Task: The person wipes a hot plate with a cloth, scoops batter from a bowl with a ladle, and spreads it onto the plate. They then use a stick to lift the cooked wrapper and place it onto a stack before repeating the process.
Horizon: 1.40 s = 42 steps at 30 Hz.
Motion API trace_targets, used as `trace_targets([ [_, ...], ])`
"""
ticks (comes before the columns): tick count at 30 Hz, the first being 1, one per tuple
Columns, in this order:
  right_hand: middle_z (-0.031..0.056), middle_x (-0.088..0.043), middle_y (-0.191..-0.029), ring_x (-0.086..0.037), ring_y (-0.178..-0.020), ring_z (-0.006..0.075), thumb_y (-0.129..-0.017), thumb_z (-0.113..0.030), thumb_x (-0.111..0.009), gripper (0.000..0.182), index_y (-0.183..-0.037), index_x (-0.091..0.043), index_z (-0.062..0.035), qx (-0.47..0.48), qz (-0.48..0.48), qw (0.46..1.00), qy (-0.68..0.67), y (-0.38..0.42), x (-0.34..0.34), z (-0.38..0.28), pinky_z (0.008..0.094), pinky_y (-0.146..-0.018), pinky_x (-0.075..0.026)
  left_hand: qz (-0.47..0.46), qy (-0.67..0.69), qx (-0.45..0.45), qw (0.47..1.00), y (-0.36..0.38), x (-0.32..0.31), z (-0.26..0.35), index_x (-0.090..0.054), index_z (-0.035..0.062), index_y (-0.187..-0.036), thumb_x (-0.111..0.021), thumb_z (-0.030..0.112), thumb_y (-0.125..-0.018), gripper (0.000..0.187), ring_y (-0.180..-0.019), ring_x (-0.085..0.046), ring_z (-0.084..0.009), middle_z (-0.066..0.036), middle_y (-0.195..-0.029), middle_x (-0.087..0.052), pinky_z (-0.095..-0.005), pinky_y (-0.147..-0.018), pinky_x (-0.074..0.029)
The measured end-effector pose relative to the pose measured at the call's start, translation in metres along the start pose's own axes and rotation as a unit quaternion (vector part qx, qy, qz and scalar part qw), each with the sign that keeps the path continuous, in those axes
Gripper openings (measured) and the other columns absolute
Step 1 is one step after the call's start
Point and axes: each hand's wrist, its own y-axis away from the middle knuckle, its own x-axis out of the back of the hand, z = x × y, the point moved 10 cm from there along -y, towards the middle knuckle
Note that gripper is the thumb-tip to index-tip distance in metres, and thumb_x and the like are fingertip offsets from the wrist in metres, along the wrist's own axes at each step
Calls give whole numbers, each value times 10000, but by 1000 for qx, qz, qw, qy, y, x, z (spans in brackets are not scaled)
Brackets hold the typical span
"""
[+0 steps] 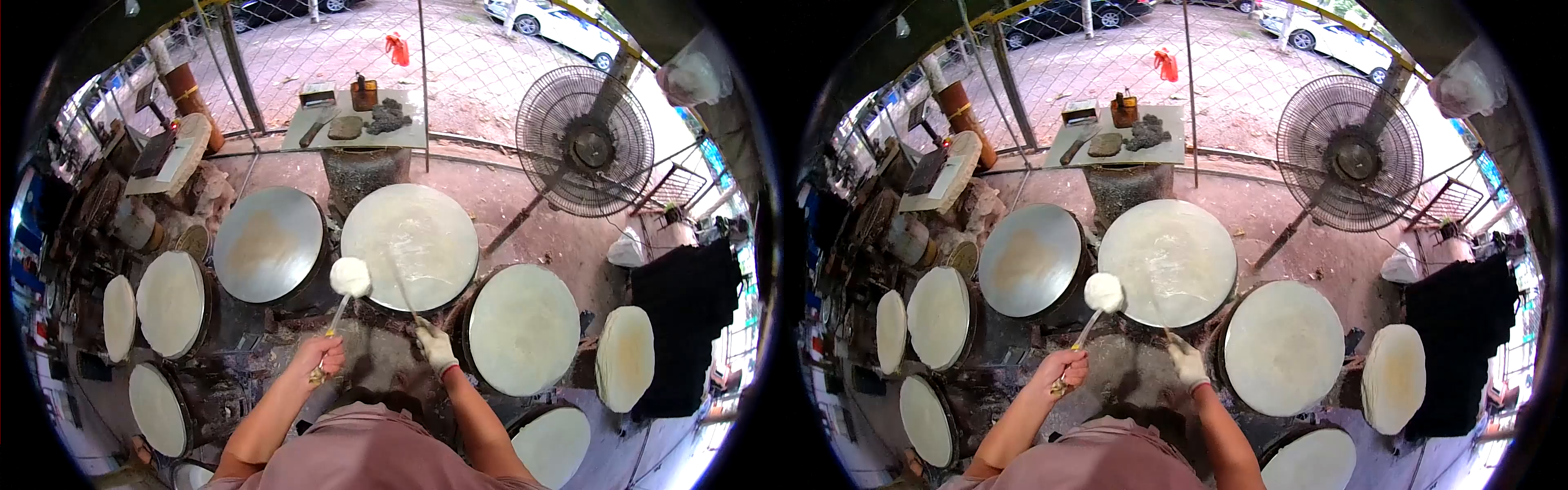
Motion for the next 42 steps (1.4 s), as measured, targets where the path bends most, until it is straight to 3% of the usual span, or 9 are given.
trace_targets([
  [10, -35, -508, -698, -420, -514, 53, -923, -233, -540, 433, -1334, -458, -124, -29, 10, 997, -73, -30, -64, 0, 198, -433, -318, 67, -125, -242, 960, 81, 19, 117, -444, 60, -950, -505, 81, -897, 84, -423, -373, -80, -10, -631, -418, -228, -346, -292],
  [19, -16, -508, -667, -383, -481, 60, -944, -233, -497, 380, -1320, -479, -182, -18, 48, 992, -119, -93, -227, -60, 221, -405, -308, 229, -473, -305, 795, -73, 142, 259, -445, 28, -1006, -516, 109, -841, 196, -466, -501, -169, -78, -620, -506, -327, -414, -390],
  [20, 7, -554, -717, -455, -533, 89, -941, -215, -498, 392, -1327, -476, -152, 25, 52, 996, -75, -103, -243, -65, 235, -467, -375, 267, -551, -299, 732, -80, 152, 273, -434, -19, -1074, -536, 160, -820, 326, -766, -610, -396, -252, -814, -599, -467, -683, -466],
  [22, 95, -660, -956, -626, -832, 194, -932, -170, -498, 399, -1319, -485, -75, 227, 120, 963, 79, -125, -263, -61, 272, -781, -484, 300, -611, -256, 687, -87, 167, 290, -432, -12, -1101, -499, 143, -825, 323, -896, -584, -444, -298, -927, -600, -503, -779, -449],
  [23, 135, -626, -1140, -579, -1065, 222, -918, -159, -507, 412, -1311, -483, -37, 151, 101, 970, 163, -133, -273, -52, 289, -959, -401, 307, -642, -246, 658, -95, 180, 299, -429, -9, -1109, -488, 131, -826, 321, -893, -587, -447, -298, -937, -603, -510, -783, -451],
  [27, 148, -616, -1162, -559, -1093, 193, -897, -191, -530, 440, -1270, -497, 40, 63, 136, 960, 235, -139, -290, -57, 274, -959, -392, 296, -683, -249, 620, -90, 201, 343, -425, 3, -1099, -468, 104, -829, 291, -878, -587, -453, -291, -934, -607, -518, -789, -453],
  [33, 98, -627, -1048, -577, -910, 142, -885, -176, -565, 422, -1241, -533, 48, -48, 37, 997, -56, -164, -364, -81, 235, -799, -452, 319, -730, -276, 537, -68, 228, 392, -437, 34, -1058, -461, 52, -824, 235, -847, -610, -417, -256, -951, -601, -483, -766, -481],
  [39, 103, -650, -954, -590, -884, 126, -887, -206, -546, 415, -1229, -550, 29, 114, 124, 983, 76, -157, -386, -77, 239, -813, -454, 321, -755, -271, 504, -48, 260, 413, -441, 48, -1057, -510, 41, -803, 263, -841, -621, -384, -206, -977, -581, -468, -755, -495],
  [42, -4, -608, -757, -496, -564, 71, -877, -231, -587, 416, -1215, -558, 10, -114, -24, 989, -86, -166, -422, -78, 228, -501, -408, 336, -761, -257, 492, -35, 269, 421, -442, 50, -1127, -536, 42, -785, 354, -844, -618, -380, -198, -971, -557, -466, -741, -497],
])
